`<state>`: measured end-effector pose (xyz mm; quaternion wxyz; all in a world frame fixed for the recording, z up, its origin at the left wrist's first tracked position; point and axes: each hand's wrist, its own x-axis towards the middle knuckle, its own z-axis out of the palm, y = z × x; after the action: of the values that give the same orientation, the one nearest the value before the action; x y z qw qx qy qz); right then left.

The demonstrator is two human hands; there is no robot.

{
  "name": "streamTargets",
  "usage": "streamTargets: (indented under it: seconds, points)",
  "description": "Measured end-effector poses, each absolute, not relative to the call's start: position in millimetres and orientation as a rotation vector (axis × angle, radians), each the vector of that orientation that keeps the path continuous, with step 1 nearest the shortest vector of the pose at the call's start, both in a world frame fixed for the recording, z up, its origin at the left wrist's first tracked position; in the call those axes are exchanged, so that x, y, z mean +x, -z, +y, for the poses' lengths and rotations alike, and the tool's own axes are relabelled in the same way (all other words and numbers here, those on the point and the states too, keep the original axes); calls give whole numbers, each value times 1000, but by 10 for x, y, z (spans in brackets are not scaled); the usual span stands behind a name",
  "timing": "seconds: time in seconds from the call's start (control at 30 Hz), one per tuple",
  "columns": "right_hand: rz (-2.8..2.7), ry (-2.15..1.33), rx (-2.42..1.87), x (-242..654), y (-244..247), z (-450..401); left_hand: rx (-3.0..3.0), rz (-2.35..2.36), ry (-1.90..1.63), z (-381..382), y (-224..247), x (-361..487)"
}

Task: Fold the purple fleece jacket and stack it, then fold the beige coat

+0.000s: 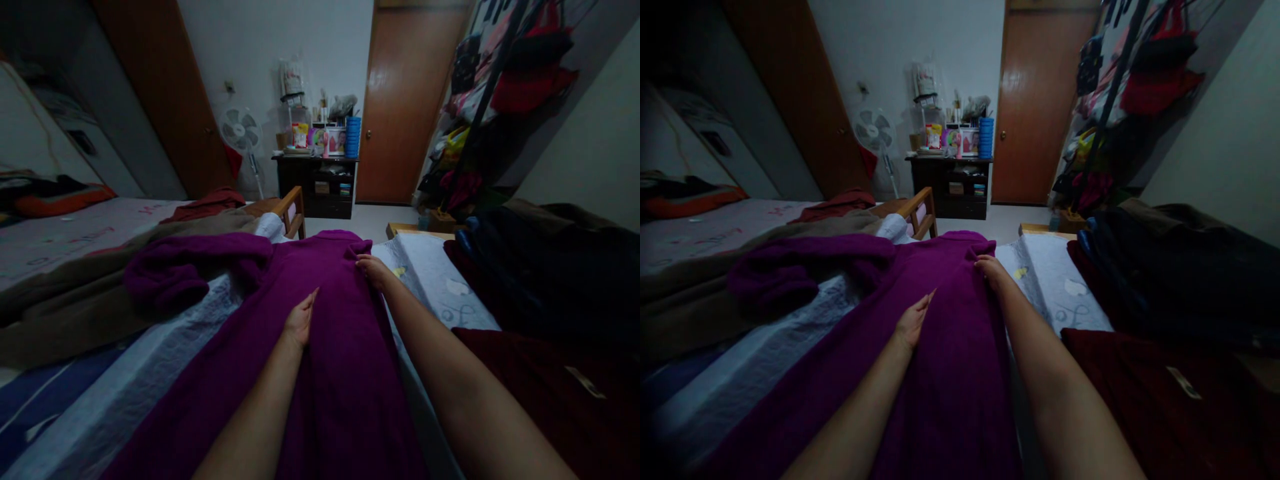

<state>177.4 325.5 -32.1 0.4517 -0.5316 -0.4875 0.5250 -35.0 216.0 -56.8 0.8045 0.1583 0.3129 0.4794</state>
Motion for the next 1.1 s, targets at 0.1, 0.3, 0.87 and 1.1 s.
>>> streamTargets:
  seconds: [0.1, 0.3, 0.87, 1.1]
  points:
    - [-1134, -1284, -1342, 1737, 345, 3442, 318, 716, -1079, 2176, 567, -307]
    - [-1080, -1197, -1364, 1665, 388, 3710, 494, 855, -1193, 2147, 542, -225]
    - [-1086, -895, -1396, 1709, 573, 3884, 2070, 1816, -1024, 2137, 323, -176]
    - [-1180, -902, -1344, 1755, 558, 3962, 2412, 1491, -554, 2045, 432, -16]
